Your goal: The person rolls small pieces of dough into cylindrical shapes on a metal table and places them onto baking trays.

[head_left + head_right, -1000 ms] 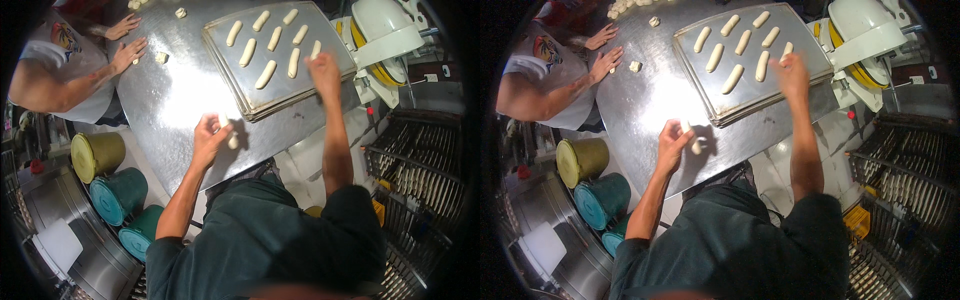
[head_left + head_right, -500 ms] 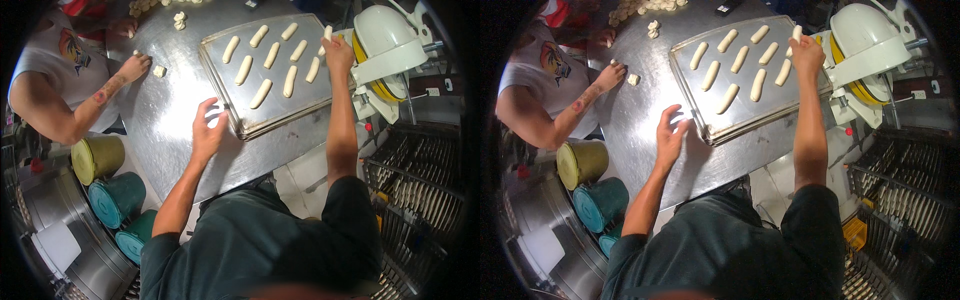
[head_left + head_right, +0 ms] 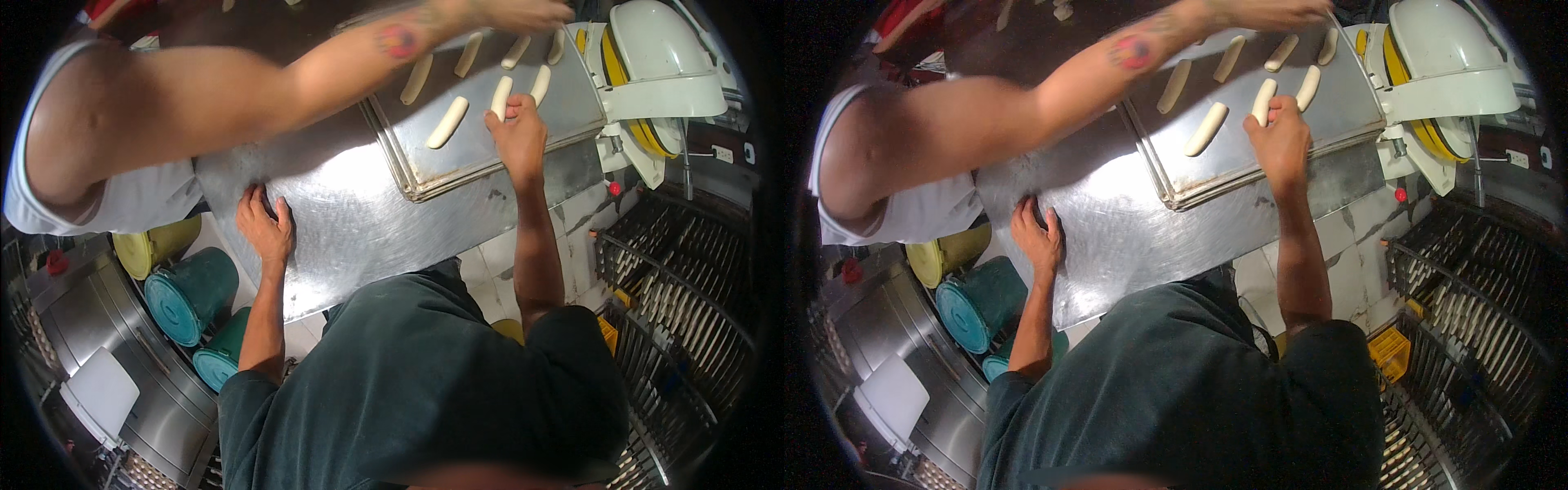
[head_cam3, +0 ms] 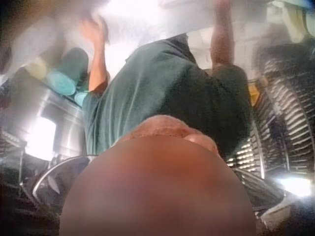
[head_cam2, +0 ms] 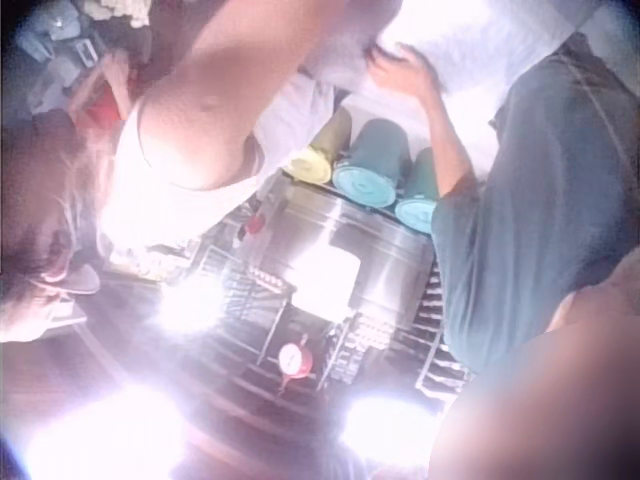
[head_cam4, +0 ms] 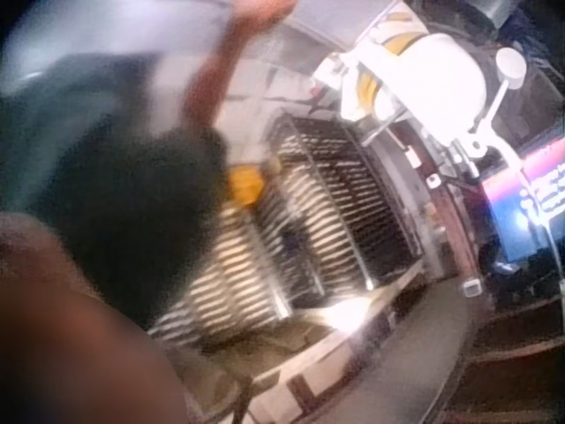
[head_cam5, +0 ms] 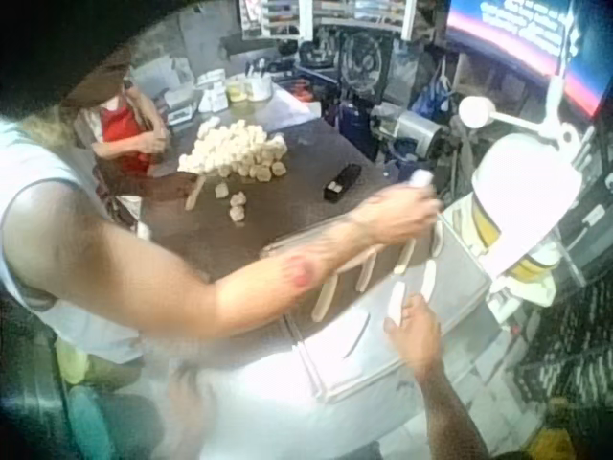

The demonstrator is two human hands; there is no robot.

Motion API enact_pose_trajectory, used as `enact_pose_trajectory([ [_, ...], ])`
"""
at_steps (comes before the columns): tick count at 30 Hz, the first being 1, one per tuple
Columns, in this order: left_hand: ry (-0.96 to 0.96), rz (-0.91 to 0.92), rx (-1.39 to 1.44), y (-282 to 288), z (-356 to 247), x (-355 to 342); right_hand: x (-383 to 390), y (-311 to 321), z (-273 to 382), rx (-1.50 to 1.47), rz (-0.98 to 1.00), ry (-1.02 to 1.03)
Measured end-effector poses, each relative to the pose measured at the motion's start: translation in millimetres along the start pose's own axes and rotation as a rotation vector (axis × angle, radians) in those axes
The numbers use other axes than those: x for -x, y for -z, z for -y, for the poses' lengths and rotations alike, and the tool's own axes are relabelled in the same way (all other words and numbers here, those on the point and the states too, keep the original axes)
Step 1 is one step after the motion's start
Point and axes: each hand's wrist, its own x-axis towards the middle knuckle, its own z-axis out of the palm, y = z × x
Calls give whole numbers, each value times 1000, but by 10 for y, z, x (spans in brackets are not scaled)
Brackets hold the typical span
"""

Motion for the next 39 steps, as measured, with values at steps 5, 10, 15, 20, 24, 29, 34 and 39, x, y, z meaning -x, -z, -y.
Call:
enact_pose_trajectory([
  [5, 8, -15, -4, -33, 77, 28, -12, -153, -79, -88, -37, -56],
  [10, -13, -56, 49, -98, 106, -5, 190, -129, -101, 133, -249, 316],
  [15, 92, 6, 19, -11, 16, 1, 1047, -197, 209, -98, 218, 280],
  [20, 183, 64, 32, -7, 72, 36, 1243, -638, 787, -241, 724, 452],
  [24, 183, 64, 77, 87, 92, 50, 975, -1204, 1316, -142, 881, 551],
  [29, 117, 27, 119, 160, 6, -121, 170, -2378, 1470, -31, 462, 823],
  [34, 138, -25, 109, 34, 119, 40, 404, -2486, 1726, -74, 713, 858],
  [39, 86, 21, 42, 4, -11, -56, 312, -1059, 1105, -480, 626, 551],
])
